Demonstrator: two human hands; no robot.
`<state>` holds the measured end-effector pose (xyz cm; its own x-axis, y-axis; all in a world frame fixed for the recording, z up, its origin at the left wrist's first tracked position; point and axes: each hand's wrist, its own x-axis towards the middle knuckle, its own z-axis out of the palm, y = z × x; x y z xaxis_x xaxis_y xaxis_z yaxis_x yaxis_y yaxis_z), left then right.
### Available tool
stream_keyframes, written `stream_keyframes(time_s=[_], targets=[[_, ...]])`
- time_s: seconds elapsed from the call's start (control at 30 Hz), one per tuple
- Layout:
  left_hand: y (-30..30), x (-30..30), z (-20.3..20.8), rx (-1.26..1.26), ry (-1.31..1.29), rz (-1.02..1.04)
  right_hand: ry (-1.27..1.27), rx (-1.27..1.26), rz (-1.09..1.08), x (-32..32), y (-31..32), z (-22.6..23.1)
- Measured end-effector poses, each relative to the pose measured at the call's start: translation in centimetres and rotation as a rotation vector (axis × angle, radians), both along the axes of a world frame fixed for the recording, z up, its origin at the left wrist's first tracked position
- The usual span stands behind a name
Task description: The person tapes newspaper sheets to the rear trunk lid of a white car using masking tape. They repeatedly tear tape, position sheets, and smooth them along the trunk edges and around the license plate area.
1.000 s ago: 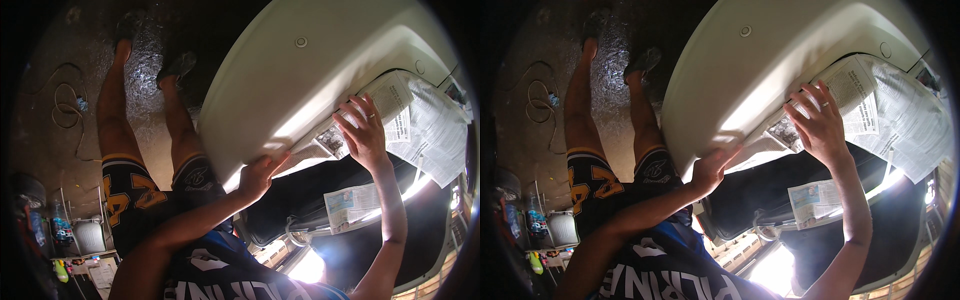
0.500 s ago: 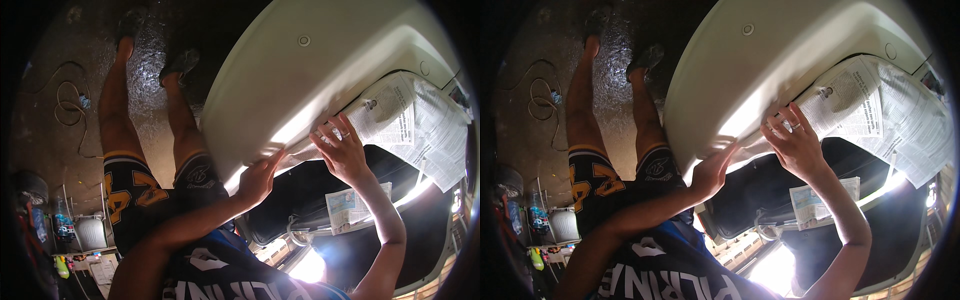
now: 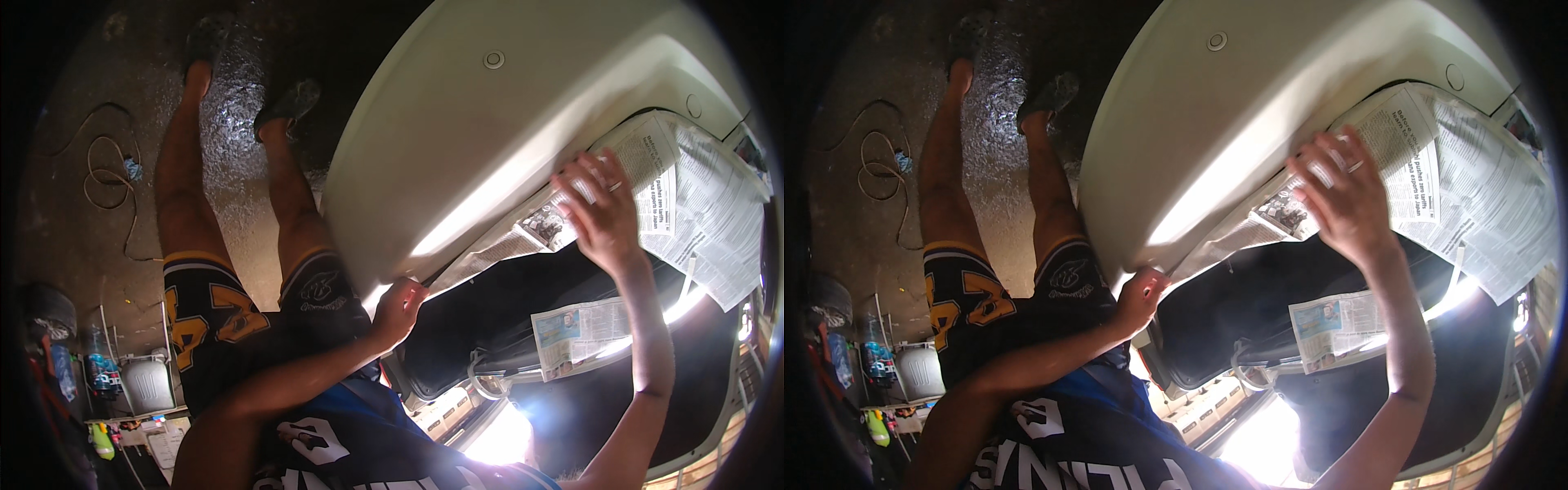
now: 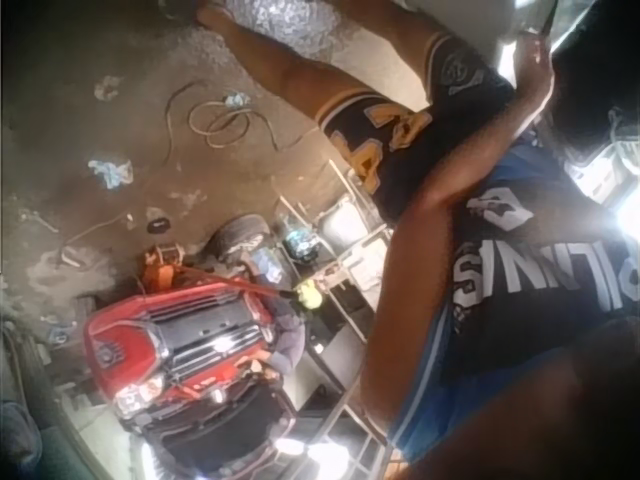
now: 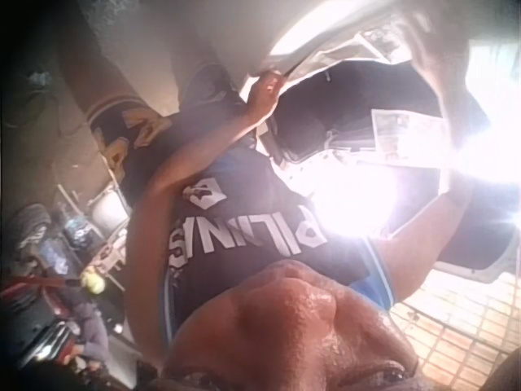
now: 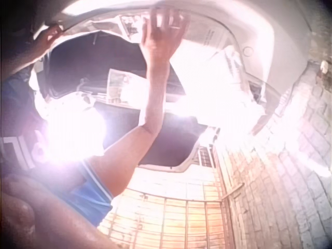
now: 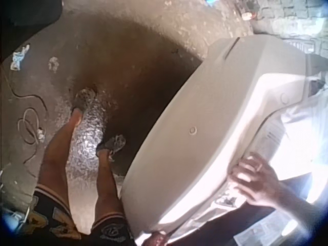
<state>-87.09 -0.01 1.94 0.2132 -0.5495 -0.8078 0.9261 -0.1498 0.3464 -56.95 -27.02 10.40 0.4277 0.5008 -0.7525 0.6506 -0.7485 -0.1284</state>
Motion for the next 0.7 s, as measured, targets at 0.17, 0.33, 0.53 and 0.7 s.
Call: stream_keyframes(time_s=[0.17,0.33,0.53,0.7], targets=[[-0.4,1.2,-0.1,0.134,-0.01,-0.034,-0.123,0.002,0.054,4.3,-2.8,-0.1],[-0.6,2.1,-0.1,0.193,-0.128,-0.103,-0.198,0.021,0.071,5.5,-2.8,-0.6],[-0.5,1.8,0.0,0.205,-0.224,-0.125,0.048,0.06,-0.046,-0.5,0.7,-0.7],[-0.8,1.2,-0.1,0.197,-0.283,-0.16,0.284,0.087,-0.196,-7.5,4.2,0.3]])
